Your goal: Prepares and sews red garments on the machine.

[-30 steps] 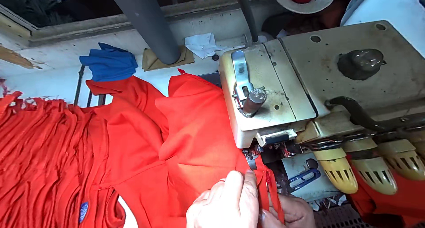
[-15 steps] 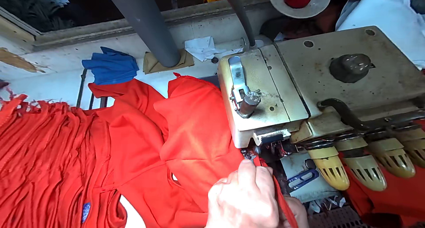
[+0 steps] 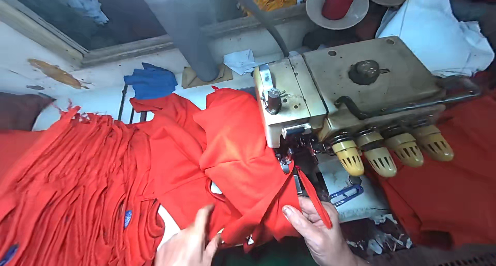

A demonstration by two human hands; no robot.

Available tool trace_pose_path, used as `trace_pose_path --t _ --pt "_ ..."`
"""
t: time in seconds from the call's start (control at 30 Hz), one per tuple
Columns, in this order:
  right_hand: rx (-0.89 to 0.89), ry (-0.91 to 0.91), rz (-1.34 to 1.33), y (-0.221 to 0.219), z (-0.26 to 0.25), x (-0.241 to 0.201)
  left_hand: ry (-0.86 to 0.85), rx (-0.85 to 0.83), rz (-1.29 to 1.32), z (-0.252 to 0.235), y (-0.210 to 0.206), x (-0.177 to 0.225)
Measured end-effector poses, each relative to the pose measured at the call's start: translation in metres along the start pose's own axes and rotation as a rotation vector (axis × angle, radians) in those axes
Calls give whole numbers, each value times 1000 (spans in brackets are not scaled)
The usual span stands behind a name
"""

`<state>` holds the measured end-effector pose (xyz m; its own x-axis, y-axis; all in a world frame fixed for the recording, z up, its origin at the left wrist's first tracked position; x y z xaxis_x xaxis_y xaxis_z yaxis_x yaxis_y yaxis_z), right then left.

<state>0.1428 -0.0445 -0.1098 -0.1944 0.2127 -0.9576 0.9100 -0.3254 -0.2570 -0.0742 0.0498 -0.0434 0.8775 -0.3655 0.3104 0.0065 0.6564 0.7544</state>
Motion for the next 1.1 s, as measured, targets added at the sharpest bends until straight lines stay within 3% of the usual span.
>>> trace_pose_path --t 0.13,0.27,0.33,0.37,0.47,0.5,0.53,0.6,0.7,0.8,0.87,0.97,1.1 --pt "-64 8 1 3 0 -2 -167 388 27 1 -45 -30" --pt "-322 109 120 8 14 -27 -170 900 93 22 -13 -49" --pt "-459 119 151 8 26 -31 -200 1059 9 25 3 -69" --pt "-497 98 149 9 32 -26 -196 1040 -68 23 8 -78" --pt "-480 -100 246 14 53 7 -133 614 -203 3 5 -103" --pt "-445 -188 299 17 59 18 -105 546 -211 -4 2 -103" --pt "-406 -247 348 20 63 26 -81 580 -208 -10 1 -95" --pt "-357 -278 397 24 66 32 -119 808 -159 -14 8 -58" --pt "-328 -245 346 23 60 23 -366 961 -18 -13 24 23" --pt "-280 -121 237 20 45 19 -530 905 -63 -27 21 83" --pt "-244 -59 206 19 37 16 -573 864 -188 -40 18 98" --pt "-221 -68 167 21 31 5 -577 748 -248 -36 26 88" --pt "-215 -130 157 21 32 -1 -548 485 -131 -6 47 71"
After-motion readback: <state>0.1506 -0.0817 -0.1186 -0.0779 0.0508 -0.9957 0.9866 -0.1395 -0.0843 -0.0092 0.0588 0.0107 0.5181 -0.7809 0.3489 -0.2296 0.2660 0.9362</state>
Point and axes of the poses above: each hand's wrist, its own z-axis away from the middle knuckle, its own y-axis out of the back of the hand, x = y × z, the point moved 2 cm from there along -z, towards the middle knuckle, and after that the axes turned 10 degrees about -x, right-handed, at the moved point
